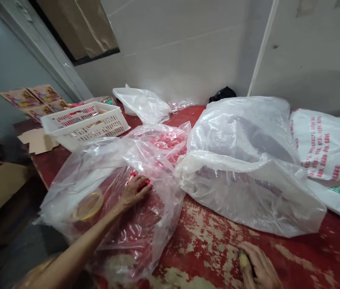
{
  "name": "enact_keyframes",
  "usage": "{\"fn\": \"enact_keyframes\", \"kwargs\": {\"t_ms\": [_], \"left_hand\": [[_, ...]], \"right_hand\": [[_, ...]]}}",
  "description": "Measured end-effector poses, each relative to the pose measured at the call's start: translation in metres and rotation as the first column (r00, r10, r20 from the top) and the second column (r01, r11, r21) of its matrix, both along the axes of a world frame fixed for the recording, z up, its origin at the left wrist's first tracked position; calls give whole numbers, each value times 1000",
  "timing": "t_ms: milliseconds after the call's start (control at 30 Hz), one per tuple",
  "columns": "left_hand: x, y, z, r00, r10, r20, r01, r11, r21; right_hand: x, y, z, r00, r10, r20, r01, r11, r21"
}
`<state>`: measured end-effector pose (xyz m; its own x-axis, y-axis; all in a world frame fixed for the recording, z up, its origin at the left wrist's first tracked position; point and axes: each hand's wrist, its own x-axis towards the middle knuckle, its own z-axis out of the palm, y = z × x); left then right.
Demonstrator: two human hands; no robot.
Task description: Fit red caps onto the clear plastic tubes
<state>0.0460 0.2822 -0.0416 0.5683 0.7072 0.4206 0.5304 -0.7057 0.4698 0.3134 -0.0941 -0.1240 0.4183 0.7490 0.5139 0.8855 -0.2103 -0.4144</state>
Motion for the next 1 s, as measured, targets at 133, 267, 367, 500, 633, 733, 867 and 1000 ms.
{"fn": "enact_keyframes", "kwargs": {"t_ms": [133,267,367,500,633,733,867,1000], "left_hand": [[-25,-46,-3,966,156,207,-139,986,-96],[-45,-62,-11,868,386,311,-360,922,-142],[-49,-69,-12,869,408,279,-388,913,-126],[-30,-86,-9,948,275,163,-265,961,-77],[0,-100,-10,978,207,32,-205,977,-51],[10,-111,-15,976,214,-24,-215,976,-43],[0,-122,-17,973,226,-40,-228,972,-49],[-17,-103,-11,921,389,-11,-389,919,-72]], "right_hand": [[-11,7,18,982,-101,-158,106,994,20],[-16,7,21,931,-122,-344,123,992,-19],[-15,7,21,892,-138,-430,130,990,-48],[-17,8,25,880,-140,-454,135,990,-44],[-20,11,32,879,-112,-463,114,993,-24],[-21,11,35,883,-124,-452,120,992,-38],[-20,8,32,896,-137,-422,131,990,-44],[-19,8,29,899,-140,-415,126,990,-60]]}}
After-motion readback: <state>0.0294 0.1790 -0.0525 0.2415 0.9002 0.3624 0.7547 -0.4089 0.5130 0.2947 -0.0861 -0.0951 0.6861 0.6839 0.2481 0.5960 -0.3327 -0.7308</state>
